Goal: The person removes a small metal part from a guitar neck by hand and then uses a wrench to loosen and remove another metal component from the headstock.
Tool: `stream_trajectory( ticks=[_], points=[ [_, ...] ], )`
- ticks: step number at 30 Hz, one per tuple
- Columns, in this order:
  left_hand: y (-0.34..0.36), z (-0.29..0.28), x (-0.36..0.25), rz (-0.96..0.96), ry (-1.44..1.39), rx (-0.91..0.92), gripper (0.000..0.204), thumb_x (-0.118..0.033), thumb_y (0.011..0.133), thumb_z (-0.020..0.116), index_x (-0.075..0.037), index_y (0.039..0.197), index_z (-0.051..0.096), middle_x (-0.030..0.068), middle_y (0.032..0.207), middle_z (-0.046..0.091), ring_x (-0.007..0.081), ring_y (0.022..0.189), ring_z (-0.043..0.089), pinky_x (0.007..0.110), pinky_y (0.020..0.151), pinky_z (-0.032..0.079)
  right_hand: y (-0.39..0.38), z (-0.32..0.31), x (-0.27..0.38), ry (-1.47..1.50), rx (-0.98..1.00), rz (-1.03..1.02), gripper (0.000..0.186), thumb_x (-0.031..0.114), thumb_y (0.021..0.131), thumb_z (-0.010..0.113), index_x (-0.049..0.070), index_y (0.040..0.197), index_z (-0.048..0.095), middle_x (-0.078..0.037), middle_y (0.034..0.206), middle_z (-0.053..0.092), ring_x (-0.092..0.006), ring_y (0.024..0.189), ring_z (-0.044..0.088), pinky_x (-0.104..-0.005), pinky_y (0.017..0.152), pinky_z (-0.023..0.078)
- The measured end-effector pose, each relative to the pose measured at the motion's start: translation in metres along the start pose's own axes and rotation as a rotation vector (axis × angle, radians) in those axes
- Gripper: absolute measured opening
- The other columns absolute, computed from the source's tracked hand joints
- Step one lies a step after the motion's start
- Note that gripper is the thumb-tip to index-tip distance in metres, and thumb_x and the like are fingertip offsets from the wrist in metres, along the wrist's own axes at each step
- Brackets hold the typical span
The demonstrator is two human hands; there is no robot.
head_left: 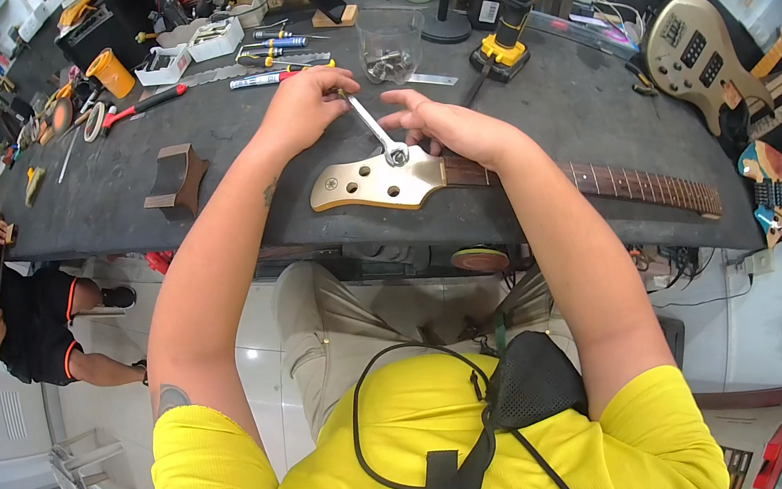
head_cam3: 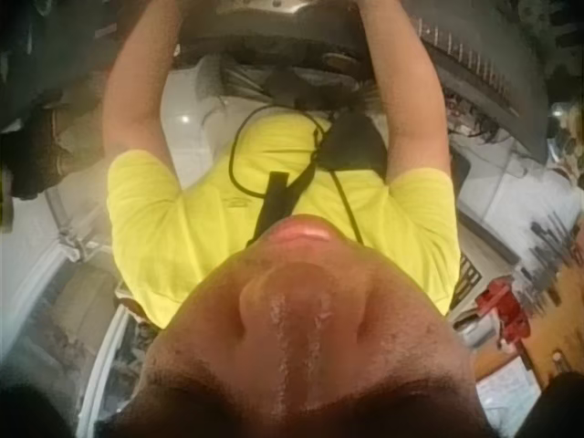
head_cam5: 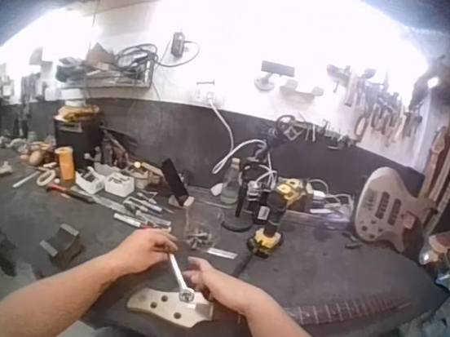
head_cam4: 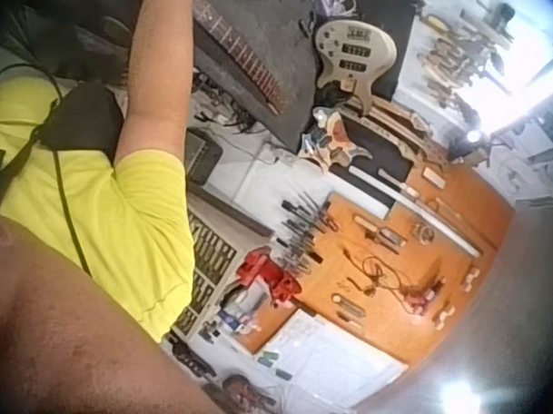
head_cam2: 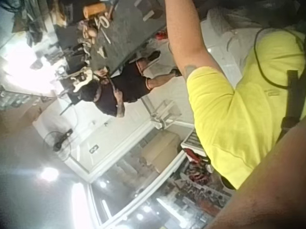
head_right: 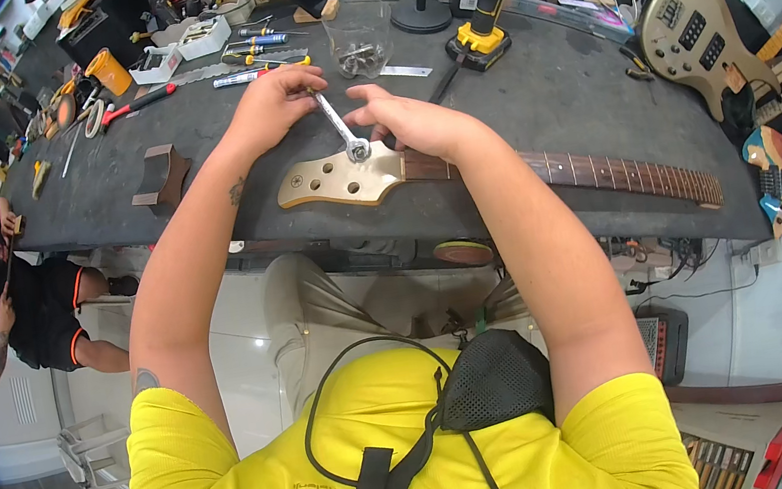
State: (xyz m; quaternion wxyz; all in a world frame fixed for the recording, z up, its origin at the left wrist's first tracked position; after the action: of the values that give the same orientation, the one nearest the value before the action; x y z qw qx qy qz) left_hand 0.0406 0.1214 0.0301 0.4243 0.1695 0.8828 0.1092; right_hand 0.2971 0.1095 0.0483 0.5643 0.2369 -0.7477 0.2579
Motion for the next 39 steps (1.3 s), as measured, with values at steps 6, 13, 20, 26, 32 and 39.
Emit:
stream_trajectory(
  ticks=[6,13,20,26,32,39],
  points=[
    [-0.01,-0.006,-0.003,-0.057,0.03,-0.001,0.029,0.003,0.088,0.075,-0.002,0.116,0.077,0.0114,0.136,0.069,0.02,0.112,0.071,0.033,0.098,0.057,0.007,0.002,0.003,-0.129,0.121,0.046,0.064,0.035,0.101,0.041,0.006,0.158,0.044,-0.003,0.128,0.073,-0.0111,0.096,0.059,-0.0258,0.081,0.045],
    [-0.075,-0.039,-0.048,-0.214,0.342,0.005,0.022,-0.009,0.083,0.078,-0.001,0.103,0.073,0.0115,0.1,0.073,0.0202,0.088,0.069,0.035,0.081,0.055,-0.005,-0.005,0.001,-0.198,-0.251,0.063,0.056,0.026,0.099,0.049,0.003,0.15,0.052,-0.01,0.104,0.075,-0.0125,0.086,0.063,-0.0293,0.076,0.051],
    [-0.171,0.007,-0.106,-0.623,-0.259,-0.025,0.02,-0.007,0.091,0.078,-0.001,0.106,0.067,0.0003,0.077,0.067,0.0062,0.057,0.058,0.023,0.051,0.045,0.003,-0.006,-0.011,-0.483,-0.213,-0.072,0.039,0.027,0.094,0.052,-0.002,0.106,0.075,-0.016,0.093,0.073,-0.0225,0.081,0.066,-0.0396,0.075,0.053],
    [-0.192,0.065,-0.123,-0.829,-1.089,0.212,0.025,-0.014,0.099,0.076,-0.003,0.117,0.063,0.0116,0.088,0.076,0.0175,0.065,0.074,0.025,0.055,0.058,-0.004,-0.005,0.008,-0.643,-0.148,0.213,0.046,0.036,0.088,0.058,-0.006,0.097,0.075,-0.031,0.093,0.072,-0.0442,0.088,0.071,-0.0485,0.084,0.056],
    [-0.186,0.056,-0.119,-0.606,-1.278,0.096,0.019,-0.01,0.102,0.07,-0.003,0.118,0.062,0.0141,0.091,0.076,0.0194,0.069,0.076,0.025,0.058,0.06,-0.017,0.002,0.006,-0.443,-0.148,-0.091,0.026,0.019,0.085,0.069,-0.003,0.099,0.075,-0.017,0.086,0.07,-0.0293,0.08,0.068,-0.0407,0.075,0.054],
    [-0.132,-0.023,-0.041,-0.447,-0.684,-0.296,0.022,-0.013,0.101,0.071,-0.001,0.117,0.063,0.0094,0.088,0.074,0.012,0.065,0.069,0.022,0.057,0.052,-0.016,0.009,0.038,-0.848,0.054,-0.374,0.022,0.011,0.08,0.079,0.001,0.099,0.075,-0.011,0.093,0.067,-0.0274,0.09,0.067,-0.0374,0.083,0.055]
  ],
)
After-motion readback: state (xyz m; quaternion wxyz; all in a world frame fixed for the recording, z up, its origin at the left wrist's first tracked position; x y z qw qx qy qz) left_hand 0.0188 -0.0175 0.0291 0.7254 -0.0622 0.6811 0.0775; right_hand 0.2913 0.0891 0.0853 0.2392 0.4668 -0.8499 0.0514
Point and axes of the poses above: each hand's wrist, its own y-axis towards the middle knuckle, its own z-axis out of the palm, x = y × z, the point moved 1 cm from there along y, towards the middle knuckle
